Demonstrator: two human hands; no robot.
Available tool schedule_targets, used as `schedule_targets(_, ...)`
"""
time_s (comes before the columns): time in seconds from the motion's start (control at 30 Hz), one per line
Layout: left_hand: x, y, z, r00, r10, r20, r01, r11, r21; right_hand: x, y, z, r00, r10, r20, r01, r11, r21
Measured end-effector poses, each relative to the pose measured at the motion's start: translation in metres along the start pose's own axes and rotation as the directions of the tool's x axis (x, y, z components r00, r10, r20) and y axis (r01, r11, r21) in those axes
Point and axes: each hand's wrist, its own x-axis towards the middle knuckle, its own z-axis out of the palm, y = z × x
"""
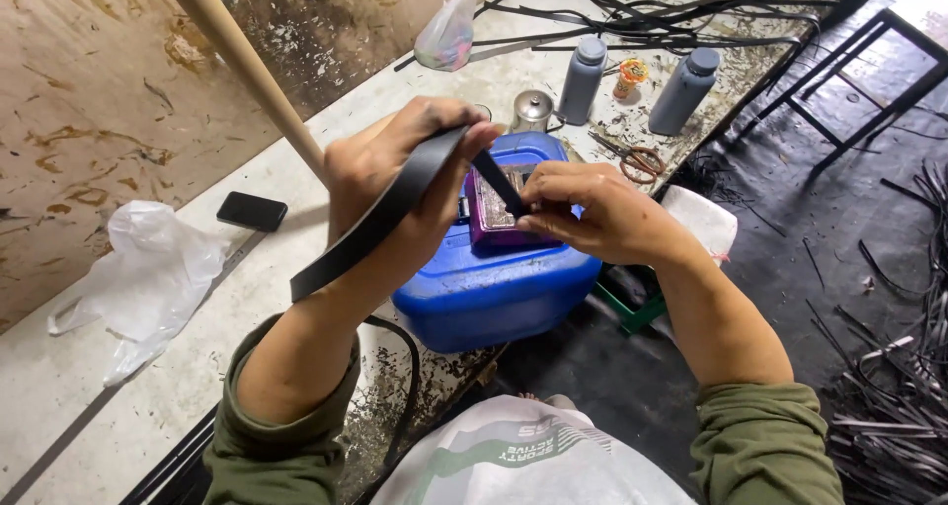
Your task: The person selects a long black rubber strip from a pile on a workbench, stretches it, and hangs it on a wall line using a clothespin. They then use a small handheld tool to repeatedly press and shape the strip over a blue container.
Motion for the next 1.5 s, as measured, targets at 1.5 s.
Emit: schedule_targets(1.5, 0.024, -0.041, 0.055, 0.989, -0.002, 0.148, 0.002, 1.000, -0.001, 0.003, 0.086, 0.002, 1.000, 0.000, -0.010, -0.001, 0.993, -0.122)
